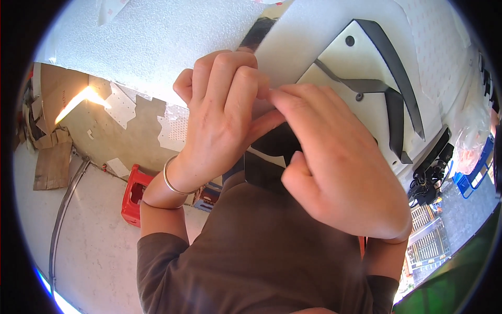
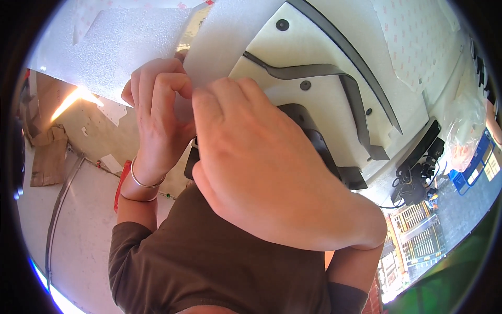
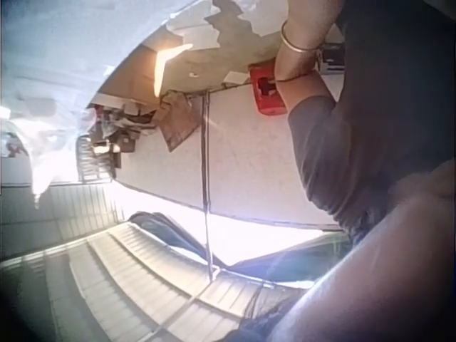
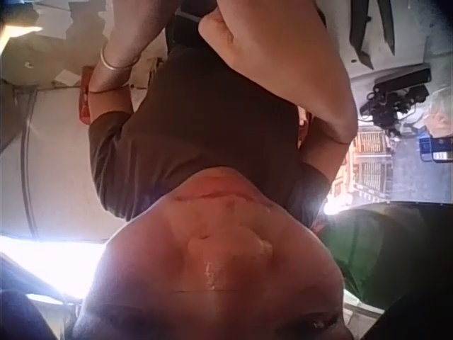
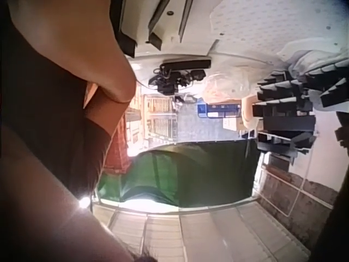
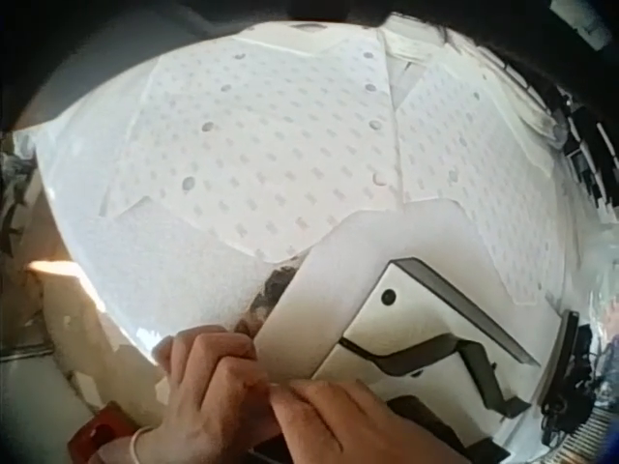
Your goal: Assembling toy components by peeling adhesive backing from foam liners and sticking them onto plastic parts.
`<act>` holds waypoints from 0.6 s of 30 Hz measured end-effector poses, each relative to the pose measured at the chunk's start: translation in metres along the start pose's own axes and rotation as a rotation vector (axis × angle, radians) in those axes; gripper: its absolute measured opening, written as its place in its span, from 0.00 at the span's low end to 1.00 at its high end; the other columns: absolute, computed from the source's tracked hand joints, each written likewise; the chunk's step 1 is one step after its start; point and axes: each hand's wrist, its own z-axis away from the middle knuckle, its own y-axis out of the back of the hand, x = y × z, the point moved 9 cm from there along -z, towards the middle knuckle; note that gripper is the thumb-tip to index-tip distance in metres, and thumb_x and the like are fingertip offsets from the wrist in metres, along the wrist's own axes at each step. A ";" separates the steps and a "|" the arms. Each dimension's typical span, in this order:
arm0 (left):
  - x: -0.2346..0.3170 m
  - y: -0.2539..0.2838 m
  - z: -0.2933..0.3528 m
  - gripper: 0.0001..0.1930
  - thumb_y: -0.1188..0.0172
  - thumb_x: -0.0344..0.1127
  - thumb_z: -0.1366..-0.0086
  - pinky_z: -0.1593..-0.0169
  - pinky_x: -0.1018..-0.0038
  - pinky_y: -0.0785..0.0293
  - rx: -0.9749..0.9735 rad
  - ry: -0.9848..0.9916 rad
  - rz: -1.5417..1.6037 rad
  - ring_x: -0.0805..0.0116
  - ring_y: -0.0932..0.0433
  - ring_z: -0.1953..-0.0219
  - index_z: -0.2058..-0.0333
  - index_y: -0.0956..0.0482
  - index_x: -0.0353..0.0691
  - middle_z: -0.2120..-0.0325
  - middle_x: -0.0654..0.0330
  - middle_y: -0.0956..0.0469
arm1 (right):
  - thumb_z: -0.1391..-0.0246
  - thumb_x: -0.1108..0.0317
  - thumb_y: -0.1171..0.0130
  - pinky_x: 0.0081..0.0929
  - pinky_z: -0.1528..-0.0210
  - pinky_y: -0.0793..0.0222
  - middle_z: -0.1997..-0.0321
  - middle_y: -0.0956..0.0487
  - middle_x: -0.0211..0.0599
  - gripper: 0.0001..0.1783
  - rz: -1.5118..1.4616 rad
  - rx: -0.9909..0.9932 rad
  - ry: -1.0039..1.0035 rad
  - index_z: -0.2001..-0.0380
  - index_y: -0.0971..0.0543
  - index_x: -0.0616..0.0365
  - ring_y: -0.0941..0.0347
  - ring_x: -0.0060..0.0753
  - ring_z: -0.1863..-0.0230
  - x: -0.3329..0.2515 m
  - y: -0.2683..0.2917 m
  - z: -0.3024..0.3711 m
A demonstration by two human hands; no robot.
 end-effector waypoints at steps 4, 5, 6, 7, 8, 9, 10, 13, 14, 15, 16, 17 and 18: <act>-0.004 0.000 0.000 0.19 0.33 0.43 0.55 0.57 0.67 0.47 -0.033 0.013 0.040 0.63 0.33 0.55 0.64 0.27 0.47 0.59 0.64 0.31 | 0.52 0.76 0.52 0.35 0.38 0.44 0.40 0.34 0.52 0.27 0.064 0.089 0.002 0.45 0.34 0.66 0.36 0.53 0.40 0.009 0.020 0.019; 0.004 -0.003 0.000 0.21 0.33 0.42 0.55 0.56 0.67 0.47 -0.051 -0.075 0.022 0.63 0.33 0.54 0.60 0.26 0.49 0.58 0.65 0.32 | 0.52 0.76 0.52 0.35 0.38 0.44 0.40 0.34 0.52 0.27 0.072 0.090 0.002 0.45 0.34 0.66 0.36 0.53 0.40 0.012 0.023 0.026; 0.012 -0.006 -0.001 0.24 0.34 0.41 0.55 0.56 0.66 0.47 -0.072 -0.169 0.003 0.64 0.34 0.54 0.55 0.26 0.51 0.58 0.67 0.32 | 0.48 0.73 0.53 0.34 0.37 0.46 0.39 0.35 0.52 0.26 0.065 0.059 -0.055 0.44 0.34 0.66 0.38 0.51 0.38 0.023 0.024 0.032; 0.015 -0.005 -0.003 0.24 0.34 0.41 0.55 0.56 0.66 0.47 -0.069 -0.174 0.006 0.64 0.34 0.54 0.55 0.26 0.51 0.58 0.67 0.32 | 0.44 0.70 0.54 0.33 0.35 0.48 0.37 0.36 0.51 0.25 0.057 0.028 -0.112 0.43 0.34 0.66 0.40 0.50 0.36 0.032 0.024 0.037; 0.018 -0.008 -0.003 0.26 0.35 0.40 0.53 0.53 0.68 0.46 -0.125 -0.164 -0.053 0.65 0.34 0.55 0.51 0.26 0.55 0.58 0.67 0.33 | 0.40 0.66 0.56 0.33 0.35 0.48 0.38 0.34 0.51 0.24 0.122 0.040 -0.110 0.42 0.33 0.65 0.41 0.48 0.35 0.035 0.026 0.042; 0.020 -0.012 -0.003 0.29 0.37 0.39 0.52 0.51 0.69 0.45 -0.184 -0.155 -0.112 0.65 0.34 0.55 0.47 0.26 0.59 0.59 0.67 0.33 | 0.40 0.66 0.56 0.33 0.35 0.48 0.38 0.34 0.51 0.24 0.123 0.047 -0.114 0.42 0.33 0.65 0.41 0.48 0.35 0.040 0.025 0.046; 0.022 -0.009 -0.006 0.29 0.37 0.39 0.52 0.51 0.69 0.45 -0.182 -0.163 -0.111 0.65 0.34 0.55 0.47 0.26 0.59 0.59 0.67 0.33 | 0.41 0.64 0.52 0.35 0.37 0.45 0.40 0.32 0.50 0.23 0.162 0.142 -0.156 0.45 0.31 0.65 0.38 0.50 0.37 0.048 0.033 0.053; 0.020 -0.011 -0.010 0.30 0.37 0.37 0.52 0.51 0.69 0.45 -0.278 -0.127 -0.128 0.66 0.35 0.55 0.46 0.27 0.61 0.59 0.68 0.34 | 0.41 0.62 0.49 0.34 0.38 0.43 0.42 0.30 0.49 0.22 0.006 0.330 -0.279 0.47 0.29 0.65 0.37 0.50 0.37 0.066 0.044 0.074; 0.021 -0.012 -0.009 0.31 0.37 0.37 0.52 0.52 0.69 0.45 -0.290 -0.138 -0.137 0.66 0.35 0.55 0.46 0.27 0.60 0.59 0.67 0.34 | 0.41 0.63 0.49 0.33 0.37 0.44 0.41 0.30 0.49 0.22 0.033 0.339 -0.297 0.47 0.29 0.65 0.38 0.50 0.37 0.068 0.041 0.084; 0.024 -0.013 -0.012 0.31 0.37 0.37 0.53 0.52 0.68 0.45 -0.297 -0.161 -0.142 0.66 0.35 0.55 0.45 0.27 0.59 0.60 0.66 0.34 | 0.41 0.64 0.48 0.32 0.37 0.44 0.41 0.30 0.49 0.22 0.063 0.360 -0.318 0.47 0.29 0.65 0.38 0.50 0.37 0.069 0.042 0.095; 0.023 -0.010 -0.013 0.31 0.37 0.37 0.53 0.52 0.68 0.45 -0.280 -0.173 -0.154 0.66 0.35 0.55 0.45 0.27 0.59 0.60 0.66 0.34 | 0.44 0.66 0.46 0.32 0.42 0.39 0.47 0.26 0.46 0.19 -0.145 0.472 -0.424 0.51 0.26 0.64 0.32 0.47 0.43 0.082 0.048 0.114; 0.022 -0.011 -0.013 0.30 0.36 0.40 0.53 0.51 0.68 0.45 -0.286 -0.177 -0.097 0.64 0.35 0.55 0.46 0.27 0.56 0.60 0.65 0.34 | 0.44 0.66 0.46 0.32 0.42 0.39 0.47 0.26 0.46 0.19 -0.140 0.490 -0.406 0.51 0.26 0.64 0.32 0.47 0.43 0.087 0.057 0.120; 0.021 -0.009 -0.013 0.30 0.36 0.44 0.52 0.51 0.68 0.44 -0.289 -0.179 -0.051 0.62 0.35 0.55 0.47 0.27 0.53 0.59 0.63 0.34 | 0.45 0.67 0.45 0.32 0.47 0.37 0.51 0.25 0.43 0.16 0.142 0.569 -0.350 0.55 0.25 0.62 0.31 0.45 0.48 0.085 0.078 0.126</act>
